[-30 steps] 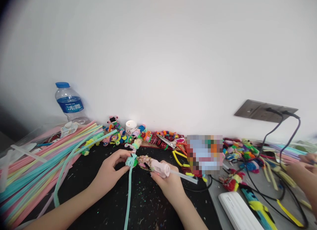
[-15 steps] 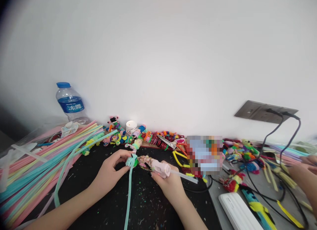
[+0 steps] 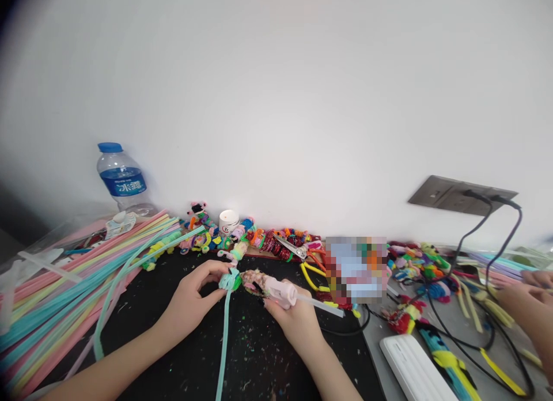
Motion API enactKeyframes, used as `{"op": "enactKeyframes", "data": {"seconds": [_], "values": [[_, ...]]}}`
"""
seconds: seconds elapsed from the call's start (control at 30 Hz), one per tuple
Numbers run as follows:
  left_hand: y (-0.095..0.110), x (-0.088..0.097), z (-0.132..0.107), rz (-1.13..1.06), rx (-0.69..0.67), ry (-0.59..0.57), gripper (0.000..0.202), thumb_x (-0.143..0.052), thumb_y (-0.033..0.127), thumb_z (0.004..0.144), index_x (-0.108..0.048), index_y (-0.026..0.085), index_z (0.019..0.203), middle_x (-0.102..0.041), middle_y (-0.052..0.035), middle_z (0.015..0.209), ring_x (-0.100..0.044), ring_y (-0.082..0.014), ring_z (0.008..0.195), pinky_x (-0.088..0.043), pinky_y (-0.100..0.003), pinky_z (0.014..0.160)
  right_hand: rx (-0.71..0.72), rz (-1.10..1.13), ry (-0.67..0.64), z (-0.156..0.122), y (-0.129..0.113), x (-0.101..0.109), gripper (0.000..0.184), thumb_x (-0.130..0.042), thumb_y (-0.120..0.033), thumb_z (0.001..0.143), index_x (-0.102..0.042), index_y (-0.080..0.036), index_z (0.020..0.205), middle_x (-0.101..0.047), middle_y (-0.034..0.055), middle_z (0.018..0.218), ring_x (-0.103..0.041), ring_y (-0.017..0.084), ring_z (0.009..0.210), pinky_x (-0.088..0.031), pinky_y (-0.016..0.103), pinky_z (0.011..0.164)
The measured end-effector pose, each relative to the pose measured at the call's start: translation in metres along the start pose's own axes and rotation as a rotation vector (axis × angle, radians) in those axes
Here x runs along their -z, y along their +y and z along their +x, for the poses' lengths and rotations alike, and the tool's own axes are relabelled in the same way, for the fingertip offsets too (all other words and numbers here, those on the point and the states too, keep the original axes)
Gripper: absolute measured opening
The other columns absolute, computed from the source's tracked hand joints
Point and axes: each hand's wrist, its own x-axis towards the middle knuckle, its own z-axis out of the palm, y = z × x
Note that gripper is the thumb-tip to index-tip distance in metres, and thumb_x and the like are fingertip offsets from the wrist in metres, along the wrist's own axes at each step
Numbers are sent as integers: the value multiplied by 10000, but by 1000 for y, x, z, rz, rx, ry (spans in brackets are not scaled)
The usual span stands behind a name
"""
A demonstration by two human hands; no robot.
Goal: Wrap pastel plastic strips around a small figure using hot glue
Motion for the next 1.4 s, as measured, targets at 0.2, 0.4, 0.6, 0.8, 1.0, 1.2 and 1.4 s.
{"op": "enactKeyframes", "data": {"seconds": [0.2, 0.4, 0.6, 0.8, 1.0, 1.2, 1.4], "values": [[-2, -1, 0, -45, 10, 9, 213, -539, 100, 729, -564, 223, 901, -619, -23, 1032, -589, -178, 879, -477, -317, 811, 37, -43, 41, 0, 5, 0, 86, -574, -255, 735, -616, -184, 709, -675, 29, 706, -626, 198, 654, -494, 268, 581], [-1, -1, 1, -118, 55, -3, 210, -549, 106, 736, -552, 225, 909, -608, -12, 986, -588, -164, 870, -478, -312, 823, 15, -193, 77, 2, 10, 2, 110, -537, -286, 774, -604, -200, 754, -642, 12, 691, -599, 183, 628, -459, 264, 573], [-3, -3, 3, -239, 136, 24, 246, -596, 121, 713, -508, 229, 916, -603, 7, 873, -595, -157, 838, -486, -286, 776, 54, -342, 39, 2, 9, 3, 395, -545, -141, 698, -544, -198, 1089, -616, 52, 1027, -574, 231, 921, -449, 343, 799], [-5, -2, 4, -306, 186, 19, 257, -612, 134, 709, -487, 227, 913, -591, 14, 834, -589, -147, 793, -478, -273, 737, 121, -460, -29, 0, 7, 1, 510, -499, -71, 644, -501, -164, 1145, -572, 76, 1014, -489, 261, 956, -397, 421, 860], [-3, -2, 4, -317, 196, 8, 254, -631, 156, 703, -487, 223, 900, -589, 17, 822, -586, -140, 754, -473, -263, 704, 157, -458, -41, -2, 4, 3, 563, -461, -33, 631, -479, -199, 1169, -532, 65, 1101, -437, 257, 1043, -369, 435, 908], [0, -2, 3, -292, 184, -2, 248, -625, 148, 699, -500, 221, 900, -600, 15, 825, -599, -147, 759, -477, -262, 700, 222, -505, 101, -1, 1, 3, 467, -498, -97, 723, -484, -223, 1172, -483, 82, 1162, -398, 291, 1091, -344, 491, 919], [5, -4, 2, -234, 146, -48, 222, -615, 143, 693, -522, 202, 886, -608, 9, 790, -598, -150, 724, -486, -265, 680, 468, -411, 8, -12, -20, -8, 441, -531, -110, 796, -478, -251, 1210, -485, 84, 1110, -414, 273, 1052, -359, 458, 899]]}}
